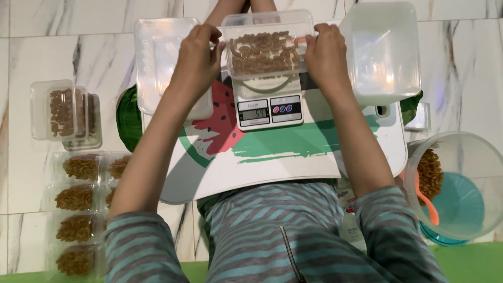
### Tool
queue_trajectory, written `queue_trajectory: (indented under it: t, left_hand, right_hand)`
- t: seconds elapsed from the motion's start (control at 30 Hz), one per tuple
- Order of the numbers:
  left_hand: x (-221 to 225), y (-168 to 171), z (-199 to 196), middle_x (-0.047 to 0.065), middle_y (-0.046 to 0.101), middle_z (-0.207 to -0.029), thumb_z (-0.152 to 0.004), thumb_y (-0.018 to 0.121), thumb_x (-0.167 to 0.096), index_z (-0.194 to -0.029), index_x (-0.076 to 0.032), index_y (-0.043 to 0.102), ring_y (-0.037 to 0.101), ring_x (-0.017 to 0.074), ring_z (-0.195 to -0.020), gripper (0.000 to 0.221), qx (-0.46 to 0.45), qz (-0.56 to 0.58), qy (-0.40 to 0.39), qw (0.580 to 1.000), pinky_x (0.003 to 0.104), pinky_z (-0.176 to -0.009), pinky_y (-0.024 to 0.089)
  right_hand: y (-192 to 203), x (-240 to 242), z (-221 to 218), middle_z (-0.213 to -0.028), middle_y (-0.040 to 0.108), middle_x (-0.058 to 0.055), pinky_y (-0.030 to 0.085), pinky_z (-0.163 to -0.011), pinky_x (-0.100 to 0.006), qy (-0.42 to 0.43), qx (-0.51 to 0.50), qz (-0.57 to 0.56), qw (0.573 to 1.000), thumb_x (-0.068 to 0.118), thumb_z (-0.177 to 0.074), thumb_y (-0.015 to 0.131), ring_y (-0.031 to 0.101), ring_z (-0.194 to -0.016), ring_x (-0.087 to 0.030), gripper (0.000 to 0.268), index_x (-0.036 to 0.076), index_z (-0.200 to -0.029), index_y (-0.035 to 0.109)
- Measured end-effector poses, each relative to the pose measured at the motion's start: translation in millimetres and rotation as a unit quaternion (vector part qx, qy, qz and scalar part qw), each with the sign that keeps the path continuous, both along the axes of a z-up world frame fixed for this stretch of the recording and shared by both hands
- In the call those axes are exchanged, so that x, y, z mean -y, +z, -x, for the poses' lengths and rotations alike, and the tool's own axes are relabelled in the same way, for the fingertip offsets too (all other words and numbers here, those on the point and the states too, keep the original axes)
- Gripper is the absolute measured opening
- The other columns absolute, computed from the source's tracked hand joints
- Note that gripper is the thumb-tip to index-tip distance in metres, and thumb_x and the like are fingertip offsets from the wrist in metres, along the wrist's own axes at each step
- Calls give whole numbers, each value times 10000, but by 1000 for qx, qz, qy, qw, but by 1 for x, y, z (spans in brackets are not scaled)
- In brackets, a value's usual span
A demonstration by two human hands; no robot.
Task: Portioning cooked macaroni from a large bowl into individual plastic containers using a spoon and a digital scale for weight consistency.
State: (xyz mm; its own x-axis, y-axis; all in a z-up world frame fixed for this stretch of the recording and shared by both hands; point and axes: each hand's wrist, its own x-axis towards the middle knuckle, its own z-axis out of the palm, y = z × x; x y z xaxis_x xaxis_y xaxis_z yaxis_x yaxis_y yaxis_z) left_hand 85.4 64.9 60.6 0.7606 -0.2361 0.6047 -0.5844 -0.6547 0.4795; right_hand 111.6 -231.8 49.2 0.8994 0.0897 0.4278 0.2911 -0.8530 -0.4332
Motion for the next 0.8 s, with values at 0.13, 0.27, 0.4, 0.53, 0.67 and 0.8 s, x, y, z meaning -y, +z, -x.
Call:
queue_trajectory:
  t: [0.13,0.27,0.4,0.53,0.67,0.8]
  left_hand:
    - [7,-5,-11,154,692,-725,-939,721,-22,-1014,122,674,659,244,-592,170,-68,10,41,997,343,-541,542]
    - [7,-7,-20,173,704,-702,-949,732,-70,-1060,153,648,688,266,-576,262,-133,-14,63,989,366,-529,558]
    - [10,3,-16,197,718,-788,-885,672,13,-1206,188,561,718,234,-658,383,-228,7,64,971,348,-565,579]
    - [11,17,-8,261,712,-1018,-978,585,-71,-1285,163,504,717,327,-883,395,-288,-22,67,955,456,-766,556]
    - [-4,32,17,114,707,-807,-1043,612,-144,-1210,39,541,709,175,-643,258,-271,46,20,961,317,-534,541]
    - [-11,58,70,68,613,-947,-985,678,-119,-1131,18,592,585,121,-751,218,-392,239,-77,885,221,-629,528]
  right_hand:
    - [4,-1,-5,-979,729,-310,571,-772,-475,9,-11,-15,1000,-34,-921,614,722,-843,-416,231,-189,-1080,680]
    - [-6,9,-12,-766,725,-164,562,-648,-399,25,-40,-41,998,6,-937,632,685,-649,-256,246,-164,-1105,690]
    - [-14,19,-17,-778,659,-71,536,-628,-327,28,-121,-95,988,135,-990,678,621,-667,-174,222,-67,-1080,674]
    - [0,20,-5,-848,605,-26,507,-650,-279,14,-193,-163,967,221,-1031,645,573,-725,-120,274,-1,-1182,588]
    - [39,31,35,-986,560,-83,490,-522,-217,93,-214,-333,913,127,-1044,644,550,-650,-91,312,-34,-1273,506]
    - [58,50,79,-848,592,14,578,-626,-232,101,-310,-433,840,198,-972,714,604,-695,-94,275,79,-1170,564]
